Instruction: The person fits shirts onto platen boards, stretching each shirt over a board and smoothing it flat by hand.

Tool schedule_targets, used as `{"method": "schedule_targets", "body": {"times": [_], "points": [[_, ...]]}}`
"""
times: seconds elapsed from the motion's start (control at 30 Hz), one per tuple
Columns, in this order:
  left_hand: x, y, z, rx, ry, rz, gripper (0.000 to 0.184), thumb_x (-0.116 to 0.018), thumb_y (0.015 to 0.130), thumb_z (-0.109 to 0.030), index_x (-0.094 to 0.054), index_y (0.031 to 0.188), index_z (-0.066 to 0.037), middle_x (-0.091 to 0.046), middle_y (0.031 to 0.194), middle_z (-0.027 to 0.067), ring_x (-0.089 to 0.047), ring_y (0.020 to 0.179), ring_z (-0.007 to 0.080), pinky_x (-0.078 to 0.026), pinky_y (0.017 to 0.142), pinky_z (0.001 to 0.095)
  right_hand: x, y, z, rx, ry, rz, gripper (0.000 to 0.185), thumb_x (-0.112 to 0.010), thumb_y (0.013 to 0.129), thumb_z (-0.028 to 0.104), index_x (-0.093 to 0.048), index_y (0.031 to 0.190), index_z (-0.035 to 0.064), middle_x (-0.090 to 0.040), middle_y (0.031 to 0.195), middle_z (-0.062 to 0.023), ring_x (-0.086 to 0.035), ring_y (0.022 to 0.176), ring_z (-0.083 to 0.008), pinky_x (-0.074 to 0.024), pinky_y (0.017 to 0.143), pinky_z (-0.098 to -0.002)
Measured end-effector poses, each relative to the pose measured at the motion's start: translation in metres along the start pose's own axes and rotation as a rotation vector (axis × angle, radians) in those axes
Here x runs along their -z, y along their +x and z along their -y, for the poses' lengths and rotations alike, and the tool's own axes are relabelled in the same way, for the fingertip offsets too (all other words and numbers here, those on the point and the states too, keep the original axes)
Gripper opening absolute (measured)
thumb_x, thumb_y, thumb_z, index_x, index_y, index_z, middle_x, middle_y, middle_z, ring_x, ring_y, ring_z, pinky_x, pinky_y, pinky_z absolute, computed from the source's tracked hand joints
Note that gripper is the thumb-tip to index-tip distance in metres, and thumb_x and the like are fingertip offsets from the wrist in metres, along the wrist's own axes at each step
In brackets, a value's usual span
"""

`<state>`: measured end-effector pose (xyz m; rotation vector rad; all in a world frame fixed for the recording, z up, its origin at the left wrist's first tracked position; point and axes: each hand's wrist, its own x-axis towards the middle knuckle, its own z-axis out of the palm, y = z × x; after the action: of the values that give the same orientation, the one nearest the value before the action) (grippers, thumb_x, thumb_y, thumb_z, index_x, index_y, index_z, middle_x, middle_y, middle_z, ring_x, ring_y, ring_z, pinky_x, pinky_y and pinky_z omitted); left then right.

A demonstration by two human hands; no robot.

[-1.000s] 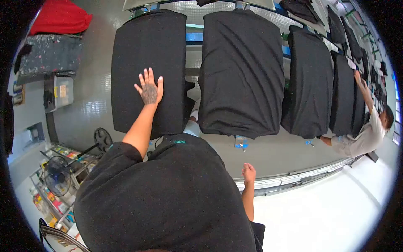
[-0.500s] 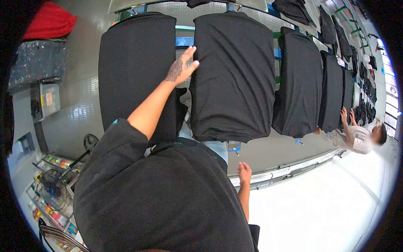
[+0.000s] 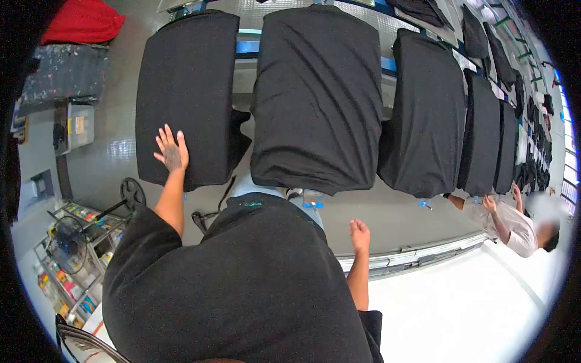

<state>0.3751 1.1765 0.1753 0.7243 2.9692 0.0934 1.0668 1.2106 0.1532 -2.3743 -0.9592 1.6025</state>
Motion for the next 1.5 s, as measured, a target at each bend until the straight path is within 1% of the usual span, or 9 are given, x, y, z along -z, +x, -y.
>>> {"method": "schedule_targets", "body": {"times": [0.4,0.53,0.57,0.7,0.93,1.07,1.13,1.3,1.5], "points": [[-0.008,-0.194,-0.006,-0.094,-0.245,0.169,0.076,-0.062,0.094,-0.044,-0.035,0.154,-0.006,-0.023,0.162,0.0233,-0.028,0.148,0.0381,-0.027,0.120,0.0470,0.049,0.079,0.018,0.180,-0.122,0.095,0.050,-0.068,0.095,0.041,-0.065,0.121,-0.0010,-0.070,0.103,-0.0059,-0.065,0.083,-0.0148,-0.0523,0.072,-0.0289],[0.015,-0.196,-0.044,-0.083,-0.441,0.232,0.045,-0.069,0.091,-0.038,-0.066,0.122,-0.005,-0.064,0.129,0.0178,-0.066,0.110,0.0292,-0.051,0.097,0.0409,0.016,0.076,0.086,0.146,0.099,0.181,0.061,-0.061,0.096,0.056,-0.065,0.121,0.0003,-0.069,0.106,-0.0078,-0.066,0.086,-0.0172,-0.0525,0.074,-0.0307],[-0.033,-0.187,-0.028,-0.128,-0.694,0.140,0.040,-0.069,0.092,-0.038,-0.070,0.110,-0.002,-0.072,0.095,0.0126,-0.070,0.082,0.0222,-0.055,0.079,0.0373,0.005,0.075,0.101,0.157,0.099,0.187,0.061,-0.061,0.096,0.056,-0.065,0.121,0.0003,-0.069,0.106,-0.0078,-0.066,0.086,-0.0172,-0.0525,0.074,-0.0307],[-0.042,-0.188,-0.062,0.093,-0.900,0.472,0.038,-0.061,0.100,-0.042,-0.066,0.095,-0.004,-0.065,0.082,0.0025,-0.058,0.068,0.0088,-0.047,0.064,0.0253,-0.023,0.064,0.150,0.074,0.506,0.368,0.068,-0.055,0.096,0.063,-0.060,0.125,0.0016,-0.069,0.106,-0.0115,-0.065,0.079,-0.0226,-0.0525,0.069,-0.0347],[-0.063,-0.178,-0.108,0.508,-1.124,0.826,0.057,-0.044,0.101,-0.060,-0.064,0.111,-0.008,-0.067,0.099,0.0054,-0.061,0.079,0.0200,-0.050,0.075,0.0396,-0.029,0.071,0.166,0.073,0.647,0.304,0.058,-0.054,0.100,0.052,-0.056,0.131,0.0029,-0.067,0.118,-0.0126,-0.065,0.090,-0.0263,-0.0517,0.078,-0.0431],[-0.077,-0.167,-0.094,0.318,-1.115,0.834,0.047,-0.051,0.100,-0.054,-0.061,0.093,-0.008,-0.065,0.086,0.0073,-0.060,0.073,0.0237,-0.048,0.070,0.0433,-0.022,0.064,0.174,0.216,0.018,-0.055,0.056,-0.047,0.103,0.046,-0.066,0.107,-0.0070,-0.071,0.110,-0.0203,-0.069,0.085,-0.0338,-0.0532,0.079,-0.0504],[-0.043,-0.162,-0.090,-0.177,-0.516,0.556,0.047,-0.055,0.097,-0.046,-0.064,0.088,-0.001,-0.065,0.080,0.0200,-0.062,0.075,0.0349,-0.049,0.071,0.0462,-0.015,0.058,0.170,0.549,-0.558,-0.325,0.058,-0.047,0.101,0.046,-0.068,0.093,-0.0080,-0.069,0.101,-0.0295,-0.067,0.090,-0.0448,-0.0506,0.081,-0.0540],[0.021,-0.181,-0.089,-0.375,-0.438,0.508,0.041,-0.054,0.095,-0.038,-0.057,0.081,0.001,-0.064,0.085,0.0282,-0.063,0.088,0.0477,-0.048,0.074,0.0548,-0.013,0.012,0.175,0.604,-0.640,-0.455,0.056,-0.046,0.101,0.043,-0.066,0.080,-0.0053,-0.067,0.089,-0.0308,-0.064,0.087,-0.0492,-0.0484,0.080,-0.0557],[0.046,-0.203,-0.068,-0.438,-0.409,0.689,0.041,-0.056,0.095,-0.039,-0.058,0.082,0.000,-0.065,0.082,0.0246,-0.065,0.084,0.0435,-0.048,0.071,0.0510,0.001,-0.011,0.152,0.570,-0.614,-0.555,0.055,-0.046,0.102,0.041,-0.065,0.077,-0.0051,-0.066,0.082,-0.0296,-0.063,0.082,-0.0492,-0.0476,0.076,-0.0562]]}}
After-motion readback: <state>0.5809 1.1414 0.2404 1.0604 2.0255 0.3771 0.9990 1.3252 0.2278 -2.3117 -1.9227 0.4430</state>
